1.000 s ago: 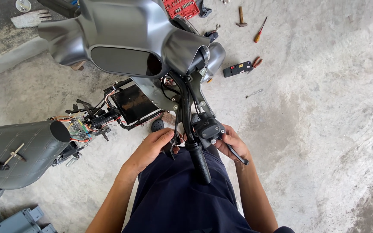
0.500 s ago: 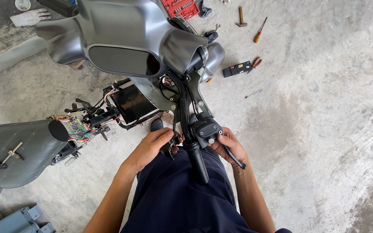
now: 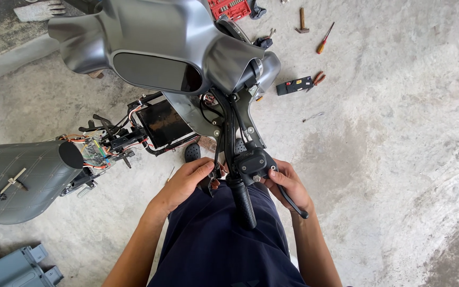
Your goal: The person works on the handlebar assembly of a scooter, installing a switch housing and securing it with a screwdriver. They manipulate the handlebar grip and connect wires within the front fairing area.
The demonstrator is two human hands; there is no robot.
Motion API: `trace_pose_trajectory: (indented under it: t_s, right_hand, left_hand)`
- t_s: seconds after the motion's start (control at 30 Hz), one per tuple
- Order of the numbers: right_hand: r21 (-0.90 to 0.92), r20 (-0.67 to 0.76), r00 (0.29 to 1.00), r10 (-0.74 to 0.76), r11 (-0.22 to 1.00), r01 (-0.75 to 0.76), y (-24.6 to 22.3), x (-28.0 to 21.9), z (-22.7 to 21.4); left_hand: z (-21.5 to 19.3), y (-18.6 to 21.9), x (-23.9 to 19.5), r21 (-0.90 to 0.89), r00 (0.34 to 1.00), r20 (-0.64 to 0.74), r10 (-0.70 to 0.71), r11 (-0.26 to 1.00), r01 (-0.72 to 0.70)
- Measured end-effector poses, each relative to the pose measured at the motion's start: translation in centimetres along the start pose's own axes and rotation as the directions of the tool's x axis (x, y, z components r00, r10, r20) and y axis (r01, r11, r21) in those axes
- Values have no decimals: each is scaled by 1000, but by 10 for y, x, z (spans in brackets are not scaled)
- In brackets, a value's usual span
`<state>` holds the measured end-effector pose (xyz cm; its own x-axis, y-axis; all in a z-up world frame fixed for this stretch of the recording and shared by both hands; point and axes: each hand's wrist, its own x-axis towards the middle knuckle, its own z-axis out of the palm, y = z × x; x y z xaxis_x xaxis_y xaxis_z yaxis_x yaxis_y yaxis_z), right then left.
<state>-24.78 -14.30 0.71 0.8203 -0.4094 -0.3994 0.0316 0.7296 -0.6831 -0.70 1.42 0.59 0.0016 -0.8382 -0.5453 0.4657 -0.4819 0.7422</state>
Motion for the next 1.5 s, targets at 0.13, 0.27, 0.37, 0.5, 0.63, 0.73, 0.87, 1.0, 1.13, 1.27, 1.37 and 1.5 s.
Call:
trace_pose_trajectory:
  t_s: [0.13, 0.27, 0.37, 0.5, 0.63, 0.73, 0.87, 1.0, 1.13, 1.27, 1.37, 1.5]
  right_hand:
    - [79, 14, 1000, 5, 997, -7, 12, -5, -17]
    - [78, 19, 1000, 10, 997, -11, 0, -5, -2]
    - [45, -39, 998, 40, 998, -38, -4, -5, 5]
    - [144, -67, 996, 54, 989, -44, -4, -6, 11]
    - [171, -44, 998, 55, 984, -46, 8, -9, -11]
    - [249, -5, 997, 73, 966, -69, 13, -10, -20]
    - [326, 15, 995, 97, 940, -97, 9, -16, -15]
    - [285, -15, 991, 136, 950, -126, 0, -22, 7]
    - [306, -20, 984, 174, 938, -160, -9, -21, 22]
    - [246, -44, 986, 162, 958, -147, -17, -19, 26]
    - [212, -88, 988, 130, 971, -109, -23, -18, 27]
    - [203, -129, 989, 73, 978, -46, -28, -22, 20]
  left_hand:
    - [-2, -4, 1, -2, 1000, -4, 13, 1000, -13]
    - [0, 0, 0, -5, 1000, 2, 22, 1000, -22]
    - [-1, 1, 0, 7, 1000, -2, 18, 1000, -18]
    - [-1, 1, 0, -14, 1000, -9, -3, 1000, 3]
    - [-1, 4, -2, -18, 1000, -15, -5, 1000, 5]
    - [1, 9, -3, 31, 999, -51, -4, 1000, 5]
    - [3, 10, -3, 11, 998, -59, -37, 999, 38]
    - [5, 13, -5, -24, 997, -64, -39, 999, 38]
    - [7, 6, 1, -42, 999, -52, -9, 999, 7]
    - [8, 6, 1, -52, 999, -50, -8, 999, 6]
    - [8, 10, 4, 159, 996, -60, 68, 986, -58]
    - [11, 9, 9, 166, 995, -47, 93, 982, -84]
